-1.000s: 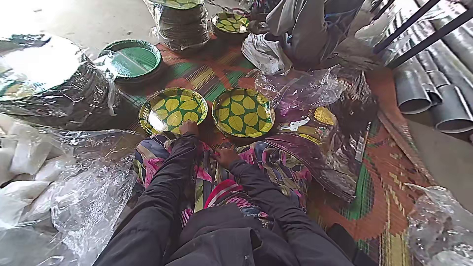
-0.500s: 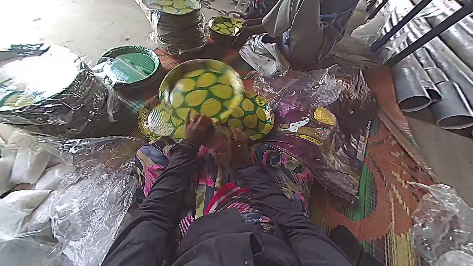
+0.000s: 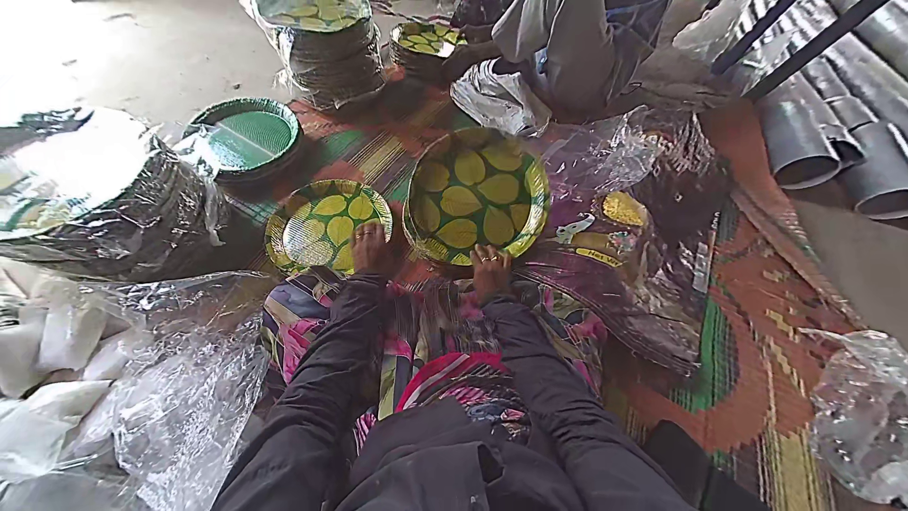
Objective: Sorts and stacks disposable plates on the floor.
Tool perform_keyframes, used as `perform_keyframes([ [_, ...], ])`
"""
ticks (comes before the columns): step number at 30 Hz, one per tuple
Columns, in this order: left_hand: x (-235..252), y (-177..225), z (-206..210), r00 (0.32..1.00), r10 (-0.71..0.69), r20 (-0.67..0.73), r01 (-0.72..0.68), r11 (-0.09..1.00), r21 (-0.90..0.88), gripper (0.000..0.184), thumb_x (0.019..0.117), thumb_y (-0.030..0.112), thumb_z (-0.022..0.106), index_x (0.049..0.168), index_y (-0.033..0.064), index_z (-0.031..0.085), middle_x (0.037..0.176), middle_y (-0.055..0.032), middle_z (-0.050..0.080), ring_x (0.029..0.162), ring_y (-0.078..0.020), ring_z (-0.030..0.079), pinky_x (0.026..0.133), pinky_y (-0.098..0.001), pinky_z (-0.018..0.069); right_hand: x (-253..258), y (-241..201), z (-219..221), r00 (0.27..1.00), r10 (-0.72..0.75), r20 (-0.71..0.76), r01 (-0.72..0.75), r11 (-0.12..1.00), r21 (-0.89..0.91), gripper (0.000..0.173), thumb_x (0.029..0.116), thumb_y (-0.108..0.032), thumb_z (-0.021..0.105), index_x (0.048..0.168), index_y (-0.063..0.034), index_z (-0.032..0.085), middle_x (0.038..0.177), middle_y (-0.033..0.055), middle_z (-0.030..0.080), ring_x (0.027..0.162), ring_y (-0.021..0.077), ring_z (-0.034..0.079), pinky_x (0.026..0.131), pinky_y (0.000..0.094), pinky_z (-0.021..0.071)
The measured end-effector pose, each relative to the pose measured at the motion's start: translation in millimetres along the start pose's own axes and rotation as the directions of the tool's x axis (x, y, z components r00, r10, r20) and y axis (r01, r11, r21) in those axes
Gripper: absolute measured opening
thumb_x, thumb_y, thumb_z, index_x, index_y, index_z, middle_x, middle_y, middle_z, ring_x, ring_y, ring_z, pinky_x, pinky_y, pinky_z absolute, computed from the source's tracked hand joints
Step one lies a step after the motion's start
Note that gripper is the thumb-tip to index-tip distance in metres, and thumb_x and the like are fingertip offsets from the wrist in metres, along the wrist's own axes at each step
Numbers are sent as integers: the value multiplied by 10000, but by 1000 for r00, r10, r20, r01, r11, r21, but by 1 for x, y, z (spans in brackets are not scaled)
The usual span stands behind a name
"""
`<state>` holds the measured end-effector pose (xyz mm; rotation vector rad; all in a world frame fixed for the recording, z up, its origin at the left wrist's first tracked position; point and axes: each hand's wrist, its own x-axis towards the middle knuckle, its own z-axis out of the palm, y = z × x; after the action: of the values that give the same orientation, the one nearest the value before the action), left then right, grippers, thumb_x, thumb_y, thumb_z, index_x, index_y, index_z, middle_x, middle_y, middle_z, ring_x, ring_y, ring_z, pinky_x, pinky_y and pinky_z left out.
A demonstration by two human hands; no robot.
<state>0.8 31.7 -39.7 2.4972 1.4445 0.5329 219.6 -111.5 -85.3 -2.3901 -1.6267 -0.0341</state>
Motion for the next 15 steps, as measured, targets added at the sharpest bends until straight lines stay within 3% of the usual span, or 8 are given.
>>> perform_keyframes([
  [1, 6, -10, 5, 987, -126, 100, 122, 992, 44, 498, 991, 192, 654, 1419, -43, 557, 1497, -318, 497, 1455, -501, 398, 1186, -684, 282, 3, 2, 2, 996, 14, 93, -14, 1000, -8, 390, 1084, -181, 503, 1439, -46, 591, 1539, 168, 527, 1497, 413, 379, 1227, 693, 134],
  [3, 11, -22, 19, 903, -322, 285, 294, 946, 136, 520, 994, 263, 668, 1391, -60, 582, 1482, -355, 492, 1451, -538, 380, 1171, -772, 203, 5, 0, 4, 992, 3, 127, -1, 1000, -20, 413, 1104, -268, 475, 1405, -20, 610, 1446, 216, 600, 1448, 435, 446, 1235, 676, 145],
  [5, 12, -21, 27, 825, -406, 393, 342, 913, 223, 405, 1026, 195, 612, 1326, -77, 628, 1468, -329, 522, 1435, -504, 422, 1195, -760, 162, 4, -5, 4, 983, -7, 185, 18, 998, -61, 413, 1113, -255, 447, 1429, -28, 587, 1430, 221, 608, 1429, 421, 472, 1237, 618, 205],
  [7, 12, -12, 26, 820, -407, 403, 311, 907, 284, 344, 1049, 123, 544, 1301, -94, 632, 1430, -306, 570, 1410, -467, 476, 1229, -710, 139, 4, -5, 2, 975, -44, 217, 59, 996, -62, 389, 1101, -205, 467, 1445, -67, 587, 1424, 201, 618, 1415, 390, 496, 1229, 579, 254],
  [11, 11, -10, 22, 888, -356, 292, 278, 920, 275, 302, 1012, 67, 556, 1256, -72, 668, 1358, -285, 629, 1358, -451, 533, 1235, -702, 152, 0, -7, -3, 941, -237, 241, 236, 971, 31, 520, 1009, 52, 483, 1502, -102, 541, 1516, 137, 562, 1489, 345, 425, 1251, 654, 114],
  [13, 6, -11, 9, 931, -339, 137, 316, 934, 165, 335, 999, 44, 535, 1302, -47, 645, 1373, -276, 622, 1355, -434, 545, 1238, -659, 200, -4, -9, 4, 936, -337, 104, 338, 941, 9, 504, 1022, -6, 522, 1515, -110, 527, 1578, 108, 498, 1527, 331, 364, 1231, 673, 147],
  [15, -3, -7, -6, 961, -243, -135, 253, 965, 65, 359, 997, 10, 477, 1318, -30, 633, 1380, -255, 628, 1352, -398, 563, 1235, -598, 243, -10, -15, 7, 925, -372, -80, 370, 928, -39, 530, 1001, -34, 578, 1523, -73, 504, 1605, 154, 448, 1521, 360, 368, 1216, 656, 229],
])
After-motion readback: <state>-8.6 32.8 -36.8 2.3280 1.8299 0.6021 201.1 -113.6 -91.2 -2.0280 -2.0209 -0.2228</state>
